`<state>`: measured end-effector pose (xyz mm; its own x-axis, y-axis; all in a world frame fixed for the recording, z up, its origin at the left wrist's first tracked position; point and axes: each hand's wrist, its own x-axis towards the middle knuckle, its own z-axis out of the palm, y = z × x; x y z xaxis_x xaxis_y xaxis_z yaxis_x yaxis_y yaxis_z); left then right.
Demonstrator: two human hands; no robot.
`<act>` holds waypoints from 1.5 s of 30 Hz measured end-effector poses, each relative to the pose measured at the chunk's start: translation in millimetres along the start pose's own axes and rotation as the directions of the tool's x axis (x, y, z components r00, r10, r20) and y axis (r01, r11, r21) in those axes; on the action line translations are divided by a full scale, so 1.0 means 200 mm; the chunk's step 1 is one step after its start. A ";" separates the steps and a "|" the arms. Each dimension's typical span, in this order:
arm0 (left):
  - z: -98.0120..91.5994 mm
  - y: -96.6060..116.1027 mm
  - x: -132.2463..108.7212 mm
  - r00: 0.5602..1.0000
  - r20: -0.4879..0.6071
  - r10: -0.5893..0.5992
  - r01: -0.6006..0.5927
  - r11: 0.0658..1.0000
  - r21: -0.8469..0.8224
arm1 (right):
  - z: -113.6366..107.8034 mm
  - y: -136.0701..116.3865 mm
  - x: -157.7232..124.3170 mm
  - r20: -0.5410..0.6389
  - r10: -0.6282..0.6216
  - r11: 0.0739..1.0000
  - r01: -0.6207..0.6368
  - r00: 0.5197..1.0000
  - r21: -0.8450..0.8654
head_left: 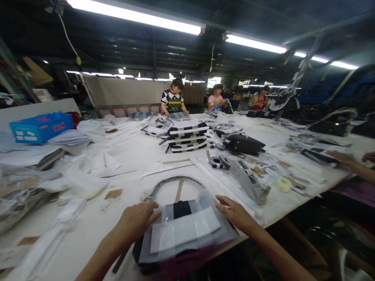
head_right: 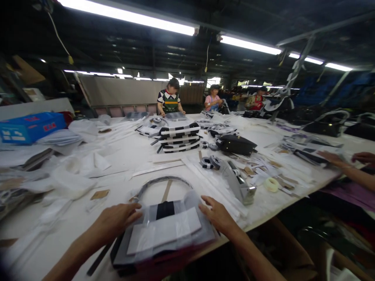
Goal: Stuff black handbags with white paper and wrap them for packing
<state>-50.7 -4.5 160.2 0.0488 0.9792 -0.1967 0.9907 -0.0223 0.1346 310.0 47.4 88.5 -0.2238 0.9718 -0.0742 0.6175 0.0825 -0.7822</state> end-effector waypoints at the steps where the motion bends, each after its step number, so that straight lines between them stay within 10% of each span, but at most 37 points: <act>1: -0.03 0.00 0.05 1.000 -0.012 0.002 -0.002 1.000 0.001 | -0.01 -0.02 0.02 -0.054 -0.025 0.999 0.023 0.998 -0.023; 12: 0.15 -0.02 0.73 0.984 -0.093 0.150 -0.143 0.987 0.074 | 0.09 0.01 0.16 -0.014 -0.129 0.929 0.116 0.992 -0.352; 21: 0.24 -0.10 0.80 0.979 -0.123 0.161 -0.160 0.987 0.022 | -0.29 0.03 0.74 -0.221 -0.107 0.820 -0.039 0.969 -0.571; 30: 0.19 -0.21 0.79 0.987 -0.040 0.156 -0.161 0.971 -0.175 | -0.29 0.18 1.19 -0.134 0.088 0.815 -0.149 0.987 -0.560; 36: 0.21 -0.17 0.89 0.975 -0.073 0.209 -0.220 0.946 -0.238 | -0.35 0.01 1.12 -0.092 0.082 0.893 -0.115 0.992 -0.436; 40: 0.21 -0.12 0.94 0.965 -0.091 0.246 -0.261 0.934 -0.242 | -0.28 -0.31 0.92 0.071 -0.170 0.936 0.184 0.983 -0.301; 45: 0.22 -0.12 0.96 0.970 -0.117 0.212 -0.235 0.938 -0.253 | 0.04 -0.60 0.67 0.490 -0.373 0.745 0.569 0.788 -0.348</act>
<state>-59.3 175.4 76.0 0.2423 0.9689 -0.0492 0.8859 -0.2003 0.4184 199.6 166.8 168.3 -0.7762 0.6265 -0.0700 0.5950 0.6913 -0.4099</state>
